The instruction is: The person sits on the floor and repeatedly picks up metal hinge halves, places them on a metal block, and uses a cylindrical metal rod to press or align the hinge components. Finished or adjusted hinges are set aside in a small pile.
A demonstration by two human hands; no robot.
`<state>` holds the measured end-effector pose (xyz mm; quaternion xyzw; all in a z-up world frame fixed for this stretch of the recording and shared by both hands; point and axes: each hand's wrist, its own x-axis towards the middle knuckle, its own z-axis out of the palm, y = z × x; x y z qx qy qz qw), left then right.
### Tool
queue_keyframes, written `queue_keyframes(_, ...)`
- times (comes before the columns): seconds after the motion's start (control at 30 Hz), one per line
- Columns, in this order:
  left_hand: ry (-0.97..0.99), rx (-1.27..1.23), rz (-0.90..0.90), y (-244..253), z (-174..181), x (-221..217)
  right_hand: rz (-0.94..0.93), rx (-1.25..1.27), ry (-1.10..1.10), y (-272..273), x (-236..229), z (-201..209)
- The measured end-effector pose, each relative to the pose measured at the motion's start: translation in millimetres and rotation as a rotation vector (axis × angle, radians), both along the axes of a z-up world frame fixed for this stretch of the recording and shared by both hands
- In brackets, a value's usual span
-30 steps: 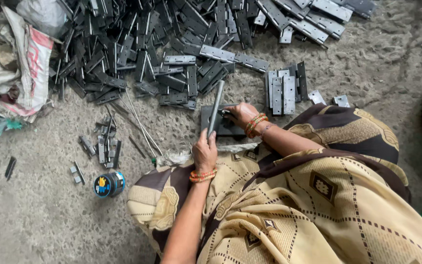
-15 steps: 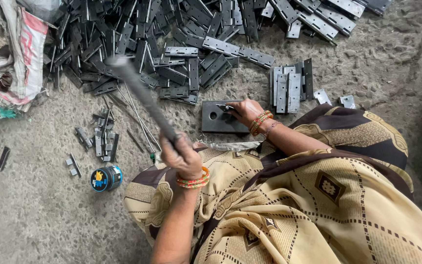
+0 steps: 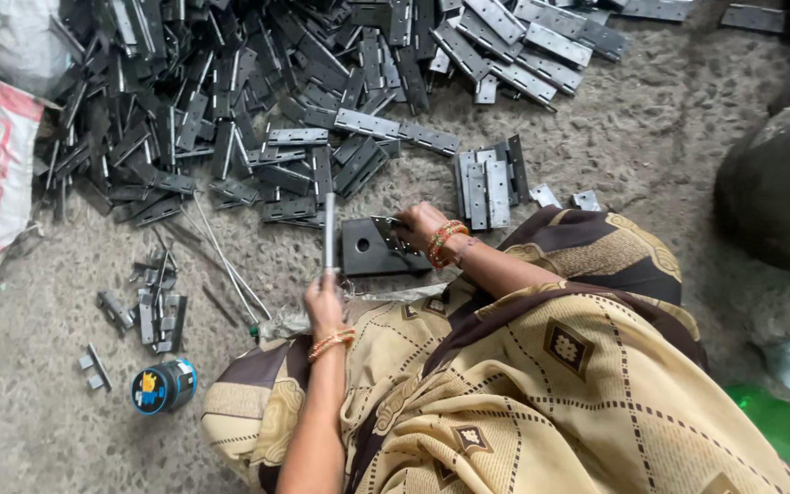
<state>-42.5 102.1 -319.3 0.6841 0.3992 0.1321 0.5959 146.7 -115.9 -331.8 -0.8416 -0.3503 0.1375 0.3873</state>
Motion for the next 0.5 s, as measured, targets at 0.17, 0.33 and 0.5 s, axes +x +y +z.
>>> queue_keyframes(0.17,-0.086,-0.271,0.461,62.1,-31.3,7.1,-0.031,-0.082,0.182,-28.7,41.1,14.4)
queue_keyframes(0.33,0.173,-0.313,0.638,100.3,-63.7,13.3,-0.193,-0.262,0.279,-78.5,99.1,7.7)
queue_keyframes(0.5,0.135,-0.537,0.477,91.3,-91.7,22.9,-0.238,-0.456,0.291,-117.7,143.3,-23.9)
